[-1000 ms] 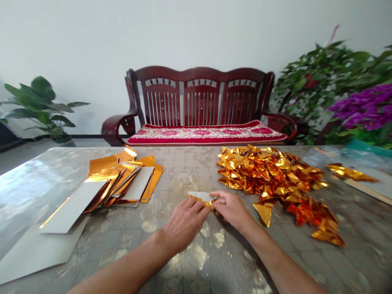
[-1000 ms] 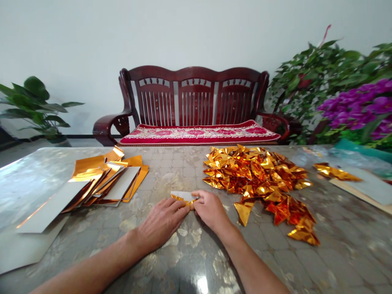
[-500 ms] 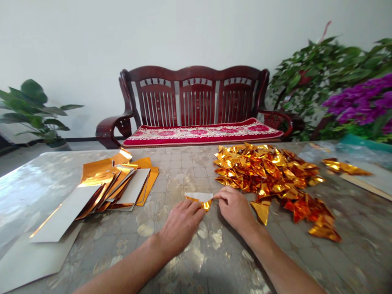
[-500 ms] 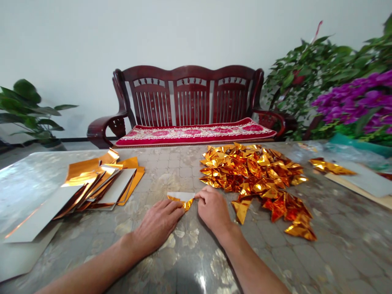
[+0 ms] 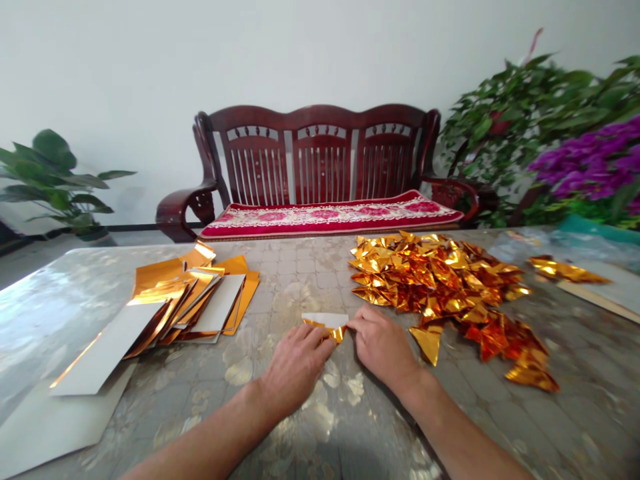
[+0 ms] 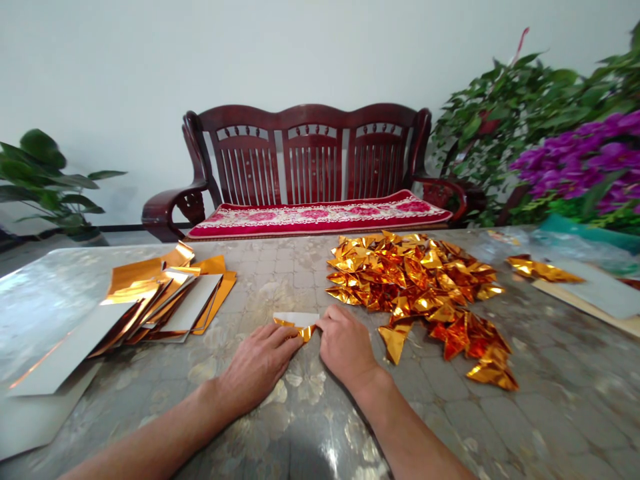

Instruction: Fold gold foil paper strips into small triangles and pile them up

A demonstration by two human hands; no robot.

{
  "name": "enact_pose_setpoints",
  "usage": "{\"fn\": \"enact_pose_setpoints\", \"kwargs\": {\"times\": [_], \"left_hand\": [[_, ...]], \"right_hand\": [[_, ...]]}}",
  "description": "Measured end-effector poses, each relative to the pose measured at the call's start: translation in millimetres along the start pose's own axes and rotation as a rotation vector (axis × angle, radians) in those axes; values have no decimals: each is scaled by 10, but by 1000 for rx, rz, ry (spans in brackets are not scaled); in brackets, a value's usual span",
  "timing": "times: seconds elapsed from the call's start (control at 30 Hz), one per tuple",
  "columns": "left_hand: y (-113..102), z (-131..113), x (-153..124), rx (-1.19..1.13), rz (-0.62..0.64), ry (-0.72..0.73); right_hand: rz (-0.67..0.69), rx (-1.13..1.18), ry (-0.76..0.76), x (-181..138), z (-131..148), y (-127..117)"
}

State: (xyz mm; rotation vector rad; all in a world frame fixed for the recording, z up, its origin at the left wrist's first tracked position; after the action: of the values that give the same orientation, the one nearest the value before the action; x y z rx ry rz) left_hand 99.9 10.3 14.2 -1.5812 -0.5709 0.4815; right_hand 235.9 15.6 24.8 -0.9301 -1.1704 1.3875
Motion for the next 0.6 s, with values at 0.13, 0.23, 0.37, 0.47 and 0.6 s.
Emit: {"fn": "enact_pose_setpoints", "kwargs": {"times": [0.13, 0.23, 0.37, 0.47, 0.6], "left_hand": [[3, 1, -6, -1, -1, 3], [14, 10, -9, -10, -7, 2], [28, 28, -3, -26, -20, 13], [25, 29, -2, -42, -35, 37], [22, 28, -13, -50, -42, 54]], "right_hand": [[26, -104, -16, -2, 82, -13], [8, -98, -2, 26, 90, -25], [-75, 105, -62, 96, 87, -69], [-11, 256, -221, 151, 149, -16], [79, 320, -302, 179, 148, 64]]}}
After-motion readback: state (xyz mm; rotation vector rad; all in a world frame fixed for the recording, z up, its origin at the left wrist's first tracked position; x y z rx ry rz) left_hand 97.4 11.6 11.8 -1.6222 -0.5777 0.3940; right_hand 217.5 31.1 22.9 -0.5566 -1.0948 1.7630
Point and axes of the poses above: each hand's wrist, its own x-axis towards the middle knuckle, its own y-axis out of the palm, z = x × y, the point moved 7 cm from there along x, towards the middle knuckle, and after that the axes turned 8 degrees about z, right-handed, at the moved point
